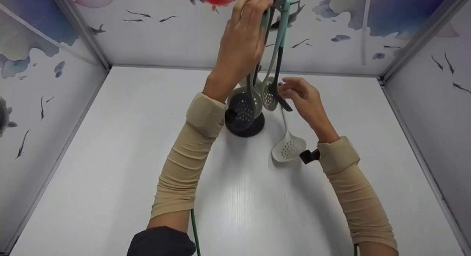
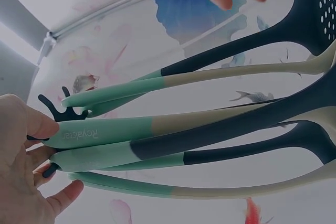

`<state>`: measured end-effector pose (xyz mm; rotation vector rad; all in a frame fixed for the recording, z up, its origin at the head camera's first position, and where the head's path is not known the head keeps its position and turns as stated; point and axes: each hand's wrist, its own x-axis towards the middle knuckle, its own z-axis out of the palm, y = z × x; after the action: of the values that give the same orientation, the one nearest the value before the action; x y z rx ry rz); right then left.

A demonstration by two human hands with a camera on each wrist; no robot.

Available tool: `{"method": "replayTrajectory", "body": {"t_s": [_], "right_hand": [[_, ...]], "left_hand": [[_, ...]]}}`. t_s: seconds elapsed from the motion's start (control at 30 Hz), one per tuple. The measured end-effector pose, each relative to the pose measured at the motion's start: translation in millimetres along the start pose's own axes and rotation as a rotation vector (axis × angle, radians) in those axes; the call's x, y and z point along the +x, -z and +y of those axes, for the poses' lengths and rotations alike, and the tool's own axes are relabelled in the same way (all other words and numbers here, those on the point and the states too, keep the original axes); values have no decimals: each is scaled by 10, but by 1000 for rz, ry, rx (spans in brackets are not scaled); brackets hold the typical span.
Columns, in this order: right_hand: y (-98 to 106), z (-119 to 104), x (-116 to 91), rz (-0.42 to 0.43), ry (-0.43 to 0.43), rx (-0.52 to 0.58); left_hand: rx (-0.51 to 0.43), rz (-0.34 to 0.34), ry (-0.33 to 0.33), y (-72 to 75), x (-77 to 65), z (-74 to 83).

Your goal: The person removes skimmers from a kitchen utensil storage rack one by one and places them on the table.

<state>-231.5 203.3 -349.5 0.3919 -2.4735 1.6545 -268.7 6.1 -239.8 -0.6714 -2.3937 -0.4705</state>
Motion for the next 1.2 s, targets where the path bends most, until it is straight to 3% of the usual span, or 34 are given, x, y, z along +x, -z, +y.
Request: {"method": "replayTrajectory", "body": {"t_s": [0.17, 0.43, 0.8, 1.07, 1.2], "right_hand": [[-211, -33, 91, -90, 20, 50], [-385, 86, 227, -112, 0, 28], [-339, -43, 219, -98, 4, 137], [-288, -77, 199, -45, 8, 15], [-294, -46, 221, -64, 8, 55]], "left_hand": [[-4, 5, -5, 2, -3, -9], [-15, 8, -15, 19, -12, -9], [-5, -5, 4, 20, -20, -15], [0, -15, 13, 21, -16, -8], [-7, -10, 9, 18, -17, -8]]}}
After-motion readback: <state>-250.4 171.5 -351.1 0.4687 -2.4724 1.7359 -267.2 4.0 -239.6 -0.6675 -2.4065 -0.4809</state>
